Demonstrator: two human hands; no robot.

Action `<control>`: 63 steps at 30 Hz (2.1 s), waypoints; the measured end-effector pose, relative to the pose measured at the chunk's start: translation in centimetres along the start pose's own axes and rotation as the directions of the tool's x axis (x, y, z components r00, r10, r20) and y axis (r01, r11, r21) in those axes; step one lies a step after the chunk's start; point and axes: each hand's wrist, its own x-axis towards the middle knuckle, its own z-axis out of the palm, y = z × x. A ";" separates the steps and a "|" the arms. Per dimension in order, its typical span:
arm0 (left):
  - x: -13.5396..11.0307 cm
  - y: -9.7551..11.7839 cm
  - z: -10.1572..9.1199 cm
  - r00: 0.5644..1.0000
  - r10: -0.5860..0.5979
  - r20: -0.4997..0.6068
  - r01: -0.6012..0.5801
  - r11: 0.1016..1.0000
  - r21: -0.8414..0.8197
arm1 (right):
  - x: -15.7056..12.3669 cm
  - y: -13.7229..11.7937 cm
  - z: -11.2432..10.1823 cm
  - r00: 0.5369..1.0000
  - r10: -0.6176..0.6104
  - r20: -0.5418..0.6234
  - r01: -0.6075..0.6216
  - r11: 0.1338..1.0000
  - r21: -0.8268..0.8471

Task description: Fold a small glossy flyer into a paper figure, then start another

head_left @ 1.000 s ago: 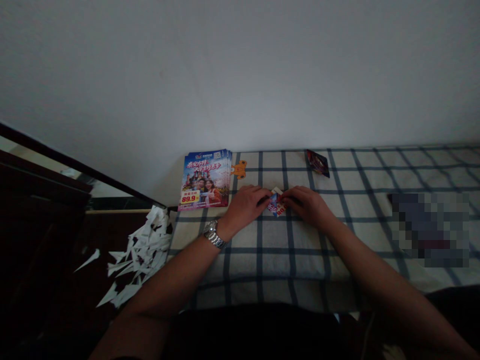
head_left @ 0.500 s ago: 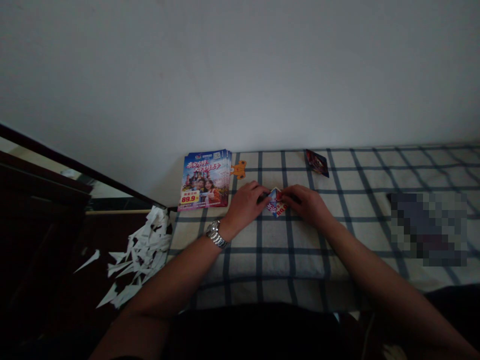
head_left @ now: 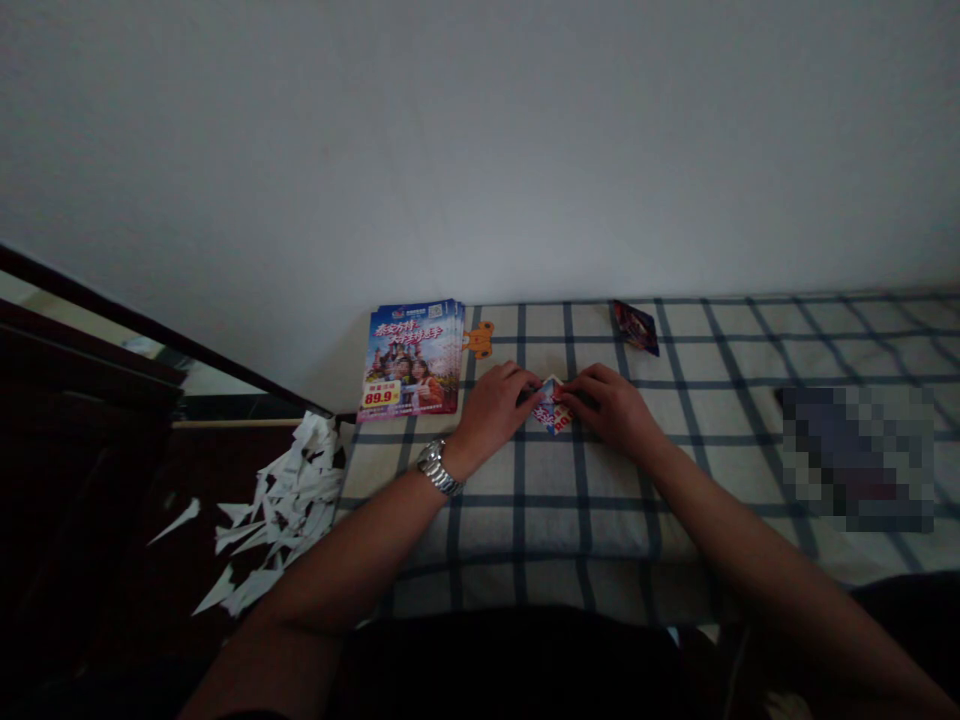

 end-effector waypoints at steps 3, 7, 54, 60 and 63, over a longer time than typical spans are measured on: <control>0.0 -0.1 0.1 1.000 0.010 0.004 -0.010 1.000 0.000 | 0.0 0.1 0.0 1.000 -0.007 -0.015 0.006 0.999 -0.049; 0.0 -0.1 0.2 1.000 0.018 -0.003 -0.018 1.000 0.013 | -0.1 0.3 0.1 1.000 0.012 -0.012 -0.013 0.997 -0.071; -0.1 0.7 -0.4 0.997 -0.069 -0.030 0.046 0.872 -0.488 | -0.2 -0.9 -0.2 0.969 0.214 0.123 -0.241 0.718 0.653; -0.1 0.8 -0.5 0.999 -0.041 -0.001 0.036 0.875 -0.483 | -0.1 -1.5 -0.6 0.955 0.227 0.190 -0.296 0.686 0.665; -0.1 0.9 -0.5 1.000 -0.018 0.000 0.016 0.885 -0.465 | -0.1 -1.5 -0.8 0.947 0.250 0.201 -0.321 0.720 0.615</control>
